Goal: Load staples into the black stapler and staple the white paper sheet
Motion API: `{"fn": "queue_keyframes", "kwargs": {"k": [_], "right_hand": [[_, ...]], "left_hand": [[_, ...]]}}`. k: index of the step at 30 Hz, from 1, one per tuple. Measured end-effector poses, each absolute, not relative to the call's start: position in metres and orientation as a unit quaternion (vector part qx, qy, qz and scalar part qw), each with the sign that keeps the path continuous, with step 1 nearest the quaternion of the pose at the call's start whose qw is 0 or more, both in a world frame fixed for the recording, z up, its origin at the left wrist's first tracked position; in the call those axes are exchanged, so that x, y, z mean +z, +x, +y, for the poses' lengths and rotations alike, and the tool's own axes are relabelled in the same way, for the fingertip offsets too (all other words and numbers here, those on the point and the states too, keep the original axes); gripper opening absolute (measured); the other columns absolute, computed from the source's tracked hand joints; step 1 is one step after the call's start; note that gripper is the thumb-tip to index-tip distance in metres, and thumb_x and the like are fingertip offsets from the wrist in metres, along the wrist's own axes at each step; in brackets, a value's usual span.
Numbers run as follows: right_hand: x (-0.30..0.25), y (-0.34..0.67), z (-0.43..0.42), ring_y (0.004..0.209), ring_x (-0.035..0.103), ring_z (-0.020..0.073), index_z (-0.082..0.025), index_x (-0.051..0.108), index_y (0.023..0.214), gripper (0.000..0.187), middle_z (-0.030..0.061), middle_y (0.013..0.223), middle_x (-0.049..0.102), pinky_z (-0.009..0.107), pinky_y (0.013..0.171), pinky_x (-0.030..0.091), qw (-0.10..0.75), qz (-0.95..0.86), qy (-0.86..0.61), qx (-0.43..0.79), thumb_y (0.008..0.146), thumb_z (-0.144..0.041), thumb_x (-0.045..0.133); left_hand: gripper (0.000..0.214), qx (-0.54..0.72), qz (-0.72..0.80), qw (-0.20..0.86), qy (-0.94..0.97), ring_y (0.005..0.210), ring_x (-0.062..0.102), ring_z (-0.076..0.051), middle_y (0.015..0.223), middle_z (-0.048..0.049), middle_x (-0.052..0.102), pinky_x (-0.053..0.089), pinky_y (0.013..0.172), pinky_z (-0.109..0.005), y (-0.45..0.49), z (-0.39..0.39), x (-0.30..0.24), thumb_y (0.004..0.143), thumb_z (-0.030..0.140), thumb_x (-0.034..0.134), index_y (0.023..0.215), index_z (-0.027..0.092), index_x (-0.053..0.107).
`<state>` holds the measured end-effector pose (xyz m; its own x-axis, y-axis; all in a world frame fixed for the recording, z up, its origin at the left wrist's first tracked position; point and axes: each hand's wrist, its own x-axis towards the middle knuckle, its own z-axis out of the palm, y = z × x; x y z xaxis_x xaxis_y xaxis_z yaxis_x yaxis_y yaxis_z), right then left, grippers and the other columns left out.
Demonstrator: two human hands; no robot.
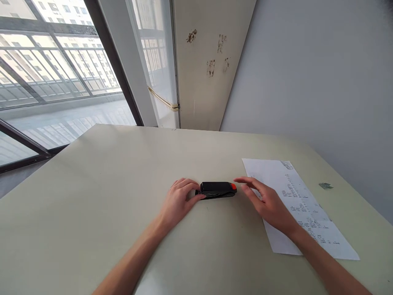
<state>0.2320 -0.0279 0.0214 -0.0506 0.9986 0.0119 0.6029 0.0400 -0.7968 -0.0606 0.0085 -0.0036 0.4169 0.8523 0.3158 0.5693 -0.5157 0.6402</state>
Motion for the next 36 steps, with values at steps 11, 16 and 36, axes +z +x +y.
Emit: {"fn": "queue_keyframes", "kwargs": {"k": [11,16,36], "right_hand": [[-0.004,0.198,-0.01,0.112,0.071,0.0262,-0.026,0.066,0.124,0.048,0.0084,0.128,0.074,0.04,0.1,0.055,0.387,-0.583,-0.592,0.399,0.106,-0.062,0.041],[-0.002,0.197,-0.012,0.112,0.072,0.0258,-0.026,0.065,0.125,0.048,0.0087,0.13,0.073,0.041,0.103,0.055,0.387,-0.58,-0.592,0.404,0.107,-0.062,0.039],[-0.009,0.197,-0.012,0.114,0.07,0.027,-0.027,0.066,0.123,0.05,0.0085,0.133,0.072,0.041,0.102,0.053,0.379,-0.585,-0.603,0.387,0.107,-0.064,0.038]], "left_hand": [[0.018,0.313,0.443,0.21,0.813,0.098,0.068,-0.022,0.106,-0.0041,0.077,0.052,0.092,-0.04,-0.06,0.006,0.003,0.102,0.04,0.062,0.102,0.024,0.071],[0.015,0.314,0.438,0.212,0.815,0.098,0.067,-0.021,0.107,-0.0025,0.076,0.051,0.093,-0.038,-0.059,0.007,0.001,0.102,0.037,0.064,0.103,0.024,0.07],[0.027,0.295,0.439,0.285,0.799,0.108,0.066,-0.025,0.116,-0.0045,0.075,0.05,0.098,-0.041,-0.068,0.008,0.006,0.094,0.044,0.074,0.114,0.025,0.07]]}}
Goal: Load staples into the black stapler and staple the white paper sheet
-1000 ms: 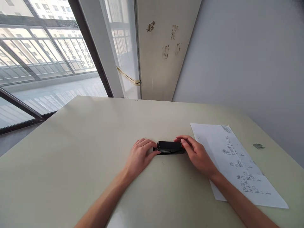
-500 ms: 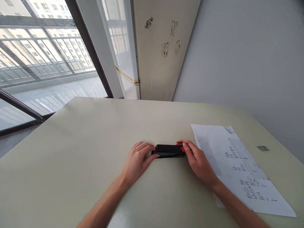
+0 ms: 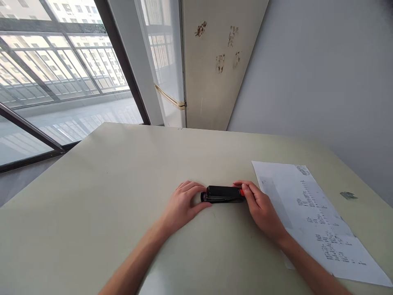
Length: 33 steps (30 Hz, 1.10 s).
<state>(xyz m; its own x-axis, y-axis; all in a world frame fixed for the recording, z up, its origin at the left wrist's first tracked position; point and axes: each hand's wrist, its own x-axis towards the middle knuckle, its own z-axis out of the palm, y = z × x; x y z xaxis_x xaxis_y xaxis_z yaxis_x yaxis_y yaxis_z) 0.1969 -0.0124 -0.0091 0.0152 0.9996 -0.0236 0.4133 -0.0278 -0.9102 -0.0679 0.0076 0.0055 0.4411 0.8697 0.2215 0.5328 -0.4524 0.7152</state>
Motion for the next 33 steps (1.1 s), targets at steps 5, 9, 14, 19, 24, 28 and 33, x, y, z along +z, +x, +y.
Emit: {"fn": "queue_keyframes", "kwargs": {"k": [5,9,14,19,24,28,33], "right_hand": [[-0.009,0.197,-0.014,0.119,0.069,0.028,-0.028,0.067,0.121,0.049,0.0081,0.136,0.07,0.042,0.104,0.053,0.377,-0.574,-0.614,0.388,0.106,-0.064,0.037],[-0.009,0.197,-0.014,0.117,0.069,0.0277,-0.027,0.067,0.12,0.049,0.0087,0.134,0.071,0.041,0.103,0.052,0.376,-0.584,-0.607,0.386,0.106,-0.063,0.039],[-0.005,0.195,-0.014,0.107,0.07,0.0273,-0.025,0.069,0.116,0.051,0.0088,0.121,0.076,0.037,0.095,0.053,0.367,-0.597,-0.617,0.358,0.106,-0.064,0.038],[-0.004,0.194,-0.017,0.09,0.067,0.0245,-0.025,0.07,0.117,0.052,0.0063,0.103,0.075,0.033,0.083,0.052,0.356,-0.607,-0.625,0.339,0.107,-0.063,0.036],[-0.006,0.195,-0.017,0.081,0.063,0.0231,-0.026,0.069,0.119,0.051,0.0023,0.085,0.07,0.031,0.075,0.048,0.344,-0.617,-0.626,0.329,0.108,-0.061,0.035],[-0.005,0.196,-0.017,0.08,0.064,0.0235,-0.026,0.069,0.119,0.052,0.0019,0.084,0.069,0.031,0.073,0.048,0.338,-0.614,-0.63,0.333,0.108,-0.062,0.033],[-0.006,0.195,-0.016,0.095,0.068,0.0254,-0.027,0.07,0.119,0.051,0.004,0.097,0.075,0.032,0.082,0.05,0.345,-0.612,-0.627,0.336,0.107,-0.062,0.035]], "left_hand": [[0.044,0.348,0.481,0.451,0.667,0.119,0.065,-0.025,0.133,-0.0084,0.071,0.049,0.106,-0.04,-0.073,0.008,0.015,0.099,0.054,0.062,0.133,0.025,0.063],[0.045,0.43,0.514,0.474,0.572,0.121,0.065,-0.024,0.133,-0.0079,0.071,0.048,0.106,-0.039,-0.068,0.008,0.017,0.105,0.059,0.046,0.122,0.024,0.068],[0.051,0.511,0.54,0.449,0.495,0.123,0.064,-0.025,0.135,-0.0083,0.07,0.048,0.104,-0.04,-0.063,0.008,0.011,0.107,0.062,0.038,0.116,0.023,0.07],[0.054,0.532,0.554,0.44,0.466,0.123,0.063,-0.024,0.137,-0.0075,0.068,0.047,0.106,-0.041,-0.061,0.007,0.004,0.107,0.064,0.033,0.121,0.025,0.069],[0.056,0.519,0.554,0.441,0.479,0.123,0.062,-0.025,0.135,-0.0065,0.069,0.046,0.108,-0.042,-0.058,0.004,0.006,0.108,0.063,0.03,0.12,0.026,0.07],[0.057,0.522,0.552,0.434,0.484,0.123,0.063,-0.026,0.134,-0.0071,0.07,0.045,0.11,-0.044,-0.057,0.002,0.009,0.108,0.063,0.029,0.12,0.026,0.07],[0.056,0.555,0.538,0.425,0.471,0.127,0.062,-0.025,0.133,-0.0077,0.071,0.046,0.11,-0.045,-0.057,0.002,0.011,0.109,0.062,0.029,0.118,0.025,0.07]]}}
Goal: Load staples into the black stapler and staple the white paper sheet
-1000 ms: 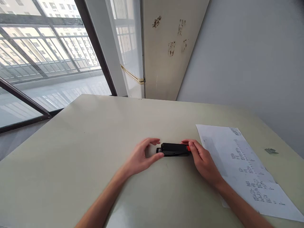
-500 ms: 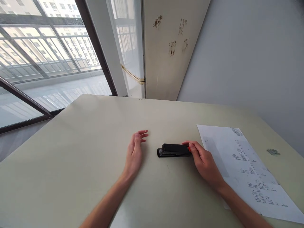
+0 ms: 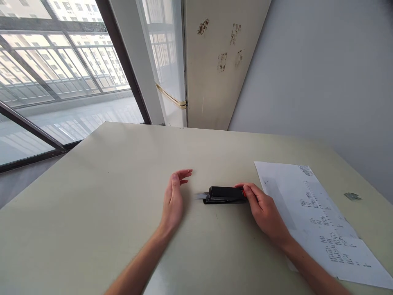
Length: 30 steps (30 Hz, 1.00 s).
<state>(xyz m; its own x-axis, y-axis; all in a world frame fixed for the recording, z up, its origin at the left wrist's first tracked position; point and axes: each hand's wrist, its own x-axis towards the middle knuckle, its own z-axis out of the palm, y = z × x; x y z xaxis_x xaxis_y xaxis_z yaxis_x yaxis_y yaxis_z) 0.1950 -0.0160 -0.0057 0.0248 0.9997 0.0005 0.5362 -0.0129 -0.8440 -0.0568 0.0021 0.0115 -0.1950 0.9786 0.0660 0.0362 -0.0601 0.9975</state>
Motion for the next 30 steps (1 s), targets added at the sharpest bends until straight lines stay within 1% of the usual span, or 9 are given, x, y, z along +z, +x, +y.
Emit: {"fn": "queue_keyframes", "kwargs": {"k": [4,8,11,14,17,20,24,26,30], "right_hand": [[-0.005,0.193,-0.016,0.101,0.07,0.026,-0.026,0.07,0.118,0.051,0.0063,0.112,0.076,0.033,0.087,0.052,0.358,-0.604,-0.626,0.34,0.107,-0.063,0.036],[-0.004,0.192,-0.017,0.104,0.07,0.0269,-0.026,0.07,0.119,0.054,0.0076,0.117,0.076,0.035,0.09,0.053,0.355,-0.6,-0.632,0.34,0.106,-0.064,0.034],[-0.004,0.192,-0.018,0.107,0.071,0.0279,-0.026,0.07,0.12,0.055,0.0084,0.12,0.076,0.037,0.093,0.054,0.355,-0.597,-0.632,0.345,0.107,-0.064,0.032],[-0.004,0.193,-0.018,0.108,0.07,0.028,-0.026,0.069,0.12,0.054,0.0087,0.123,0.075,0.038,0.095,0.053,0.353,-0.594,-0.63,0.354,0.107,-0.064,0.032],[-0.004,0.193,-0.018,0.113,0.069,0.0285,-0.026,0.068,0.121,0.053,0.0088,0.127,0.073,0.039,0.097,0.052,0.357,-0.592,-0.626,0.361,0.108,-0.063,0.033],[-0.004,0.193,-0.018,0.111,0.069,0.0285,-0.026,0.069,0.12,0.053,0.0088,0.125,0.074,0.04,0.097,0.052,0.358,-0.593,-0.625,0.359,0.107,-0.063,0.033],[-0.003,0.192,-0.018,0.11,0.069,0.0282,-0.026,0.068,0.121,0.053,0.0089,0.125,0.074,0.039,0.096,0.052,0.357,-0.596,-0.624,0.358,0.108,-0.063,0.033],[-0.003,0.192,-0.019,0.111,0.069,0.0283,-0.026,0.068,0.121,0.053,0.0091,0.124,0.074,0.038,0.096,0.052,0.358,-0.595,-0.624,0.359,0.108,-0.063,0.033],[-0.004,0.193,-0.019,0.112,0.068,0.0275,-0.026,0.068,0.121,0.052,0.0084,0.125,0.073,0.038,0.097,0.051,0.36,-0.594,-0.622,0.361,0.108,-0.062,0.033]], "left_hand": [[0.056,0.551,0.543,0.427,0.468,0.127,0.062,-0.025,0.133,-0.0067,0.07,0.046,0.11,-0.044,-0.057,0.002,0.009,0.109,0.062,0.029,0.118,0.026,0.07],[0.055,0.535,0.551,0.432,0.472,0.125,0.062,-0.025,0.134,-0.0062,0.07,0.046,0.11,-0.043,-0.057,0.003,0.006,0.109,0.062,0.029,0.118,0.026,0.07],[0.054,0.505,0.561,0.429,0.496,0.121,0.064,-0.025,0.13,-0.0068,0.072,0.046,0.109,-0.042,-0.058,0.003,0.009,0.108,0.061,0.031,0.115,0.025,0.07],[0.041,0.442,0.55,0.416,0.574,0.116,0.065,-0.026,0.123,-0.0065,0.073,0.049,0.104,-0.04,-0.061,0.002,0.016,0.106,0.054,0.043,0.112,0.025,0.071],[0.025,0.383,0.505,0.361,0.684,0.117,0.065,-0.027,0.123,-0.0064,0.072,0.05,0.103,-0.041,-0.066,0.001,0.021,0.096,0.042,0.063,0.114,0.027,0.071],[0.028,0.352,0.466,0.289,0.759,0.12,0.062,-0.029,0.122,-0.007,0.073,0.05,0.105,-0.044,-0.07,0.002,0.019,0.087,0.035,0.075,0.114,0.029,0.073],[0.015,0.327,0.45,0.264,0.788,0.118,0.062,-0.029,0.116,-0.0066,0.076,0.051,0.102,-0.046,-0.072,0.005,0.012,0.093,0.038,0.071,0.106,0.03,0.077],[0.014,0.328,0.45,0.258,0.789,0.117,0.063,-0.029,0.115,-0.0066,0.076,0.051,0.1,-0.046,-0.072,0.006,0.011,0.096,0.038,0.069,0.105,0.031,0.078],[0.013,0.333,0.452,0.254,0.788,0.115,0.063,-0.028,0.112,-0.0059,0.077,0.052,0.098,-0.045,-0.072,0.007,0.012,0.096,0.037,0.07,0.103,0.03,0.079]]}}
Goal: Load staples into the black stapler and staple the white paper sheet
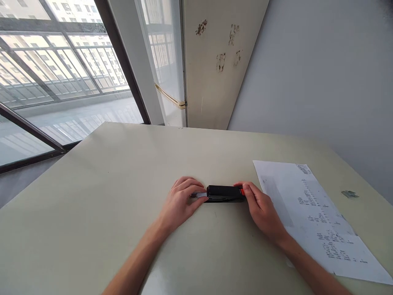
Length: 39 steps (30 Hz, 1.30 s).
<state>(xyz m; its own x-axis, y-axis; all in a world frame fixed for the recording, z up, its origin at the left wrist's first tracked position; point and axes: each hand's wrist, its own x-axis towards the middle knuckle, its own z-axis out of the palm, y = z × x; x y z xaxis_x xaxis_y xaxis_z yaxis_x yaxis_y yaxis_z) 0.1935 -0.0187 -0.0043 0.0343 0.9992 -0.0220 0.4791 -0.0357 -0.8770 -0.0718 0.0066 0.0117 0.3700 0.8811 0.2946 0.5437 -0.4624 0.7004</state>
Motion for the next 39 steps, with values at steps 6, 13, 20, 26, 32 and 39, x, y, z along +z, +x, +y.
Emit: {"fn": "queue_keyframes", "kwargs": {"k": [6,13,20,26,32,39], "right_hand": [[-0.004,0.193,-0.019,0.106,0.068,0.027,-0.026,0.068,0.121,0.051,0.0066,0.11,0.075,0.037,0.091,0.052,0.357,-0.6,-0.621,0.356,0.108,-0.061,0.033],[0.0,0.192,-0.022,0.099,0.065,0.0282,-0.028,0.065,0.125,0.044,0.007,0.114,0.072,0.041,0.089,0.052,0.321,-0.654,-0.591,0.347,0.099,-0.062,0.055],[-0.002,0.192,-0.022,0.097,0.065,0.0264,-0.028,0.067,0.118,0.038,0.0053,0.11,0.074,0.039,0.085,0.054,0.33,-0.659,-0.583,0.344,0.095,-0.059,0.064],[0.011,0.189,-0.027,0.096,0.069,0.0271,-0.028,0.071,0.116,0.045,0.0047,0.104,0.076,0.034,0.078,0.057,0.343,-0.57,-0.597,0.448,0.089,-0.064,0.07],[0.034,0.163,-0.044,0.098,0.076,0.026,-0.023,0.075,0.119,0.049,0.0075,0.113,0.08,0.037,0.094,0.059,0.344,-0.361,-0.541,0.677,0.089,-0.062,0.074],[0.047,0.145,-0.057,0.089,0.077,0.0202,-0.014,0.081,0.11,0.035,0.0104,0.098,0.082,0.029,0.087,0.065,0.31,-0.189,-0.466,0.807,0.098,-0.044,0.07]], "left_hand": [[0.015,0.329,0.452,0.269,0.784,0.111,0.064,-0.028,0.11,-0.0062,0.078,0.052,0.098,-0.045,-0.073,0.007,0.011,0.097,0.04,0.068,0.103,0.031,0.078],[0.015,0.314,0.451,0.281,0.787,0.106,0.066,-0.028,0.108,-0.0056,0.078,0.05,0.097,-0.044,-0.074,0.008,0.007,0.096,0.04,0.069,0.104,0.031,0.077],[0.032,0.336,0.465,0.372,0.73,0.11,0.067,-0.028,0.12,-0.0067,0.076,0.052,0.1,-0.042,-0.073,0.005,0.016,0.088,0.038,0.075,0.118,0.029,0.074],[0.05,0.485,0.419,0.638,0.427,0.133,0.061,-0.032,0.138,-0.0118,0.07,0.043,0.117,-0.05,-0.064,0.009,0.019,0.099,0.063,0.056,0.122,0.022,0.074],[0.061,0.491,0.294,0.791,0.216,0.14,0.057,-0.036,0.142,-0.0161,0.068,0.041,0.12,-0.055,-0.046,0.001,0.015,0.101,0.064,0.043,0.117,0.015,0.075],[0.041,0.517,0.286,0.803,0.08,0.124,0.069,-0.03,0.133,-0.0141,0.073,0.046,0.119,-0.049,-0.041,-0.006,0.008,0.101,0.045,0.051,0.11,0.014,0.076]]}}
